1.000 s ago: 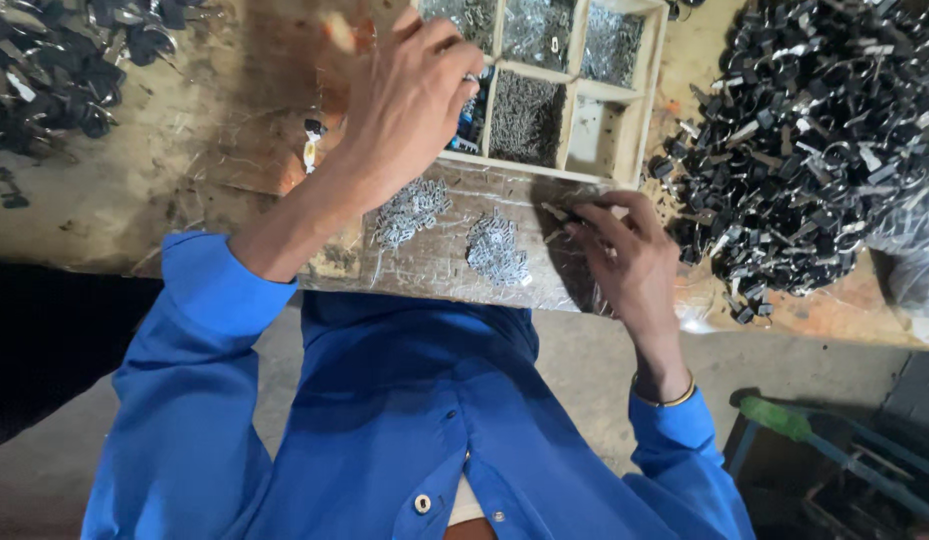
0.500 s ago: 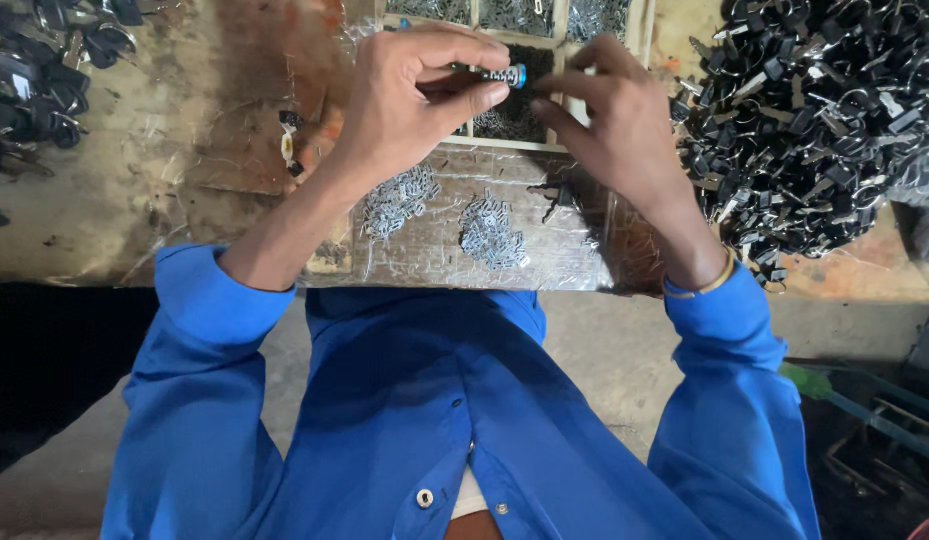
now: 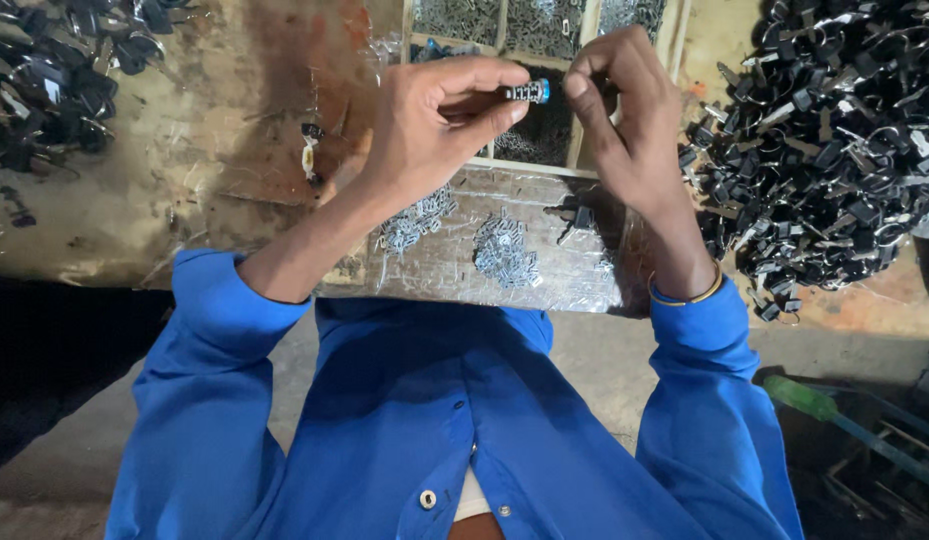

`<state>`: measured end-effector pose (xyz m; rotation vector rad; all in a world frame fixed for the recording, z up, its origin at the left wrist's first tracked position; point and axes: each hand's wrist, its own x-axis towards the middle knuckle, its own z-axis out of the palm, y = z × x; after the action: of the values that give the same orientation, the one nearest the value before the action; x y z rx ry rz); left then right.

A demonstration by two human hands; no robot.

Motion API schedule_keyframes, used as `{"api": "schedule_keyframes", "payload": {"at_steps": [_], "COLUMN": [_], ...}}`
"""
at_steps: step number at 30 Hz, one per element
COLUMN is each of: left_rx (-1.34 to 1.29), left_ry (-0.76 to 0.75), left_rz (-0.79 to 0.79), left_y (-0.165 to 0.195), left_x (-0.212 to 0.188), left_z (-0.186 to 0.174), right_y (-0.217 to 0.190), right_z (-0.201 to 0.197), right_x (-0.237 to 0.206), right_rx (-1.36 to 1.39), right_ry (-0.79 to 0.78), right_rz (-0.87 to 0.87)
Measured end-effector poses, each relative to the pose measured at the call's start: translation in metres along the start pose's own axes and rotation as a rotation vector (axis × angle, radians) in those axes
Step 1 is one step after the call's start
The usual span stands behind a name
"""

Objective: The person sits at a workbench and assembles small cylindrical components by hand. They pick small metal pins from a compartment tray and insert them one at a time into a small cylindrical body held in one hand, placing finished assemblies into the tray.

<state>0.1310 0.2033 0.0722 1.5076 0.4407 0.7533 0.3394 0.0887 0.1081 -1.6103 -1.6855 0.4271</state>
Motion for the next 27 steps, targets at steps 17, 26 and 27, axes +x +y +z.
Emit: {"api": "schedule_keyframes", "payload": {"at_steps": [17, 26, 27], "left_rx": [0.154, 0.154, 0.155], "left_ry": [0.032, 0.039, 0.038], "left_rz": [0.053, 0.064, 0.066], "left_y": [-0.002, -0.001, 0.0], "left_x": [0.007, 0.005, 0.005], "left_z": [0.002, 0.002, 0.002], "right_y": [-0.017, -0.01, -0.009], "right_z": [0.01, 0.009, 0.014], "right_x": [0.008, 0.013, 0.012], "right_rx": [-0.123, -0.331, -0.463], "right_ry": [0.03, 0.008, -0.033], "right_rz": [-0.087, 0.013, -0.032]}}
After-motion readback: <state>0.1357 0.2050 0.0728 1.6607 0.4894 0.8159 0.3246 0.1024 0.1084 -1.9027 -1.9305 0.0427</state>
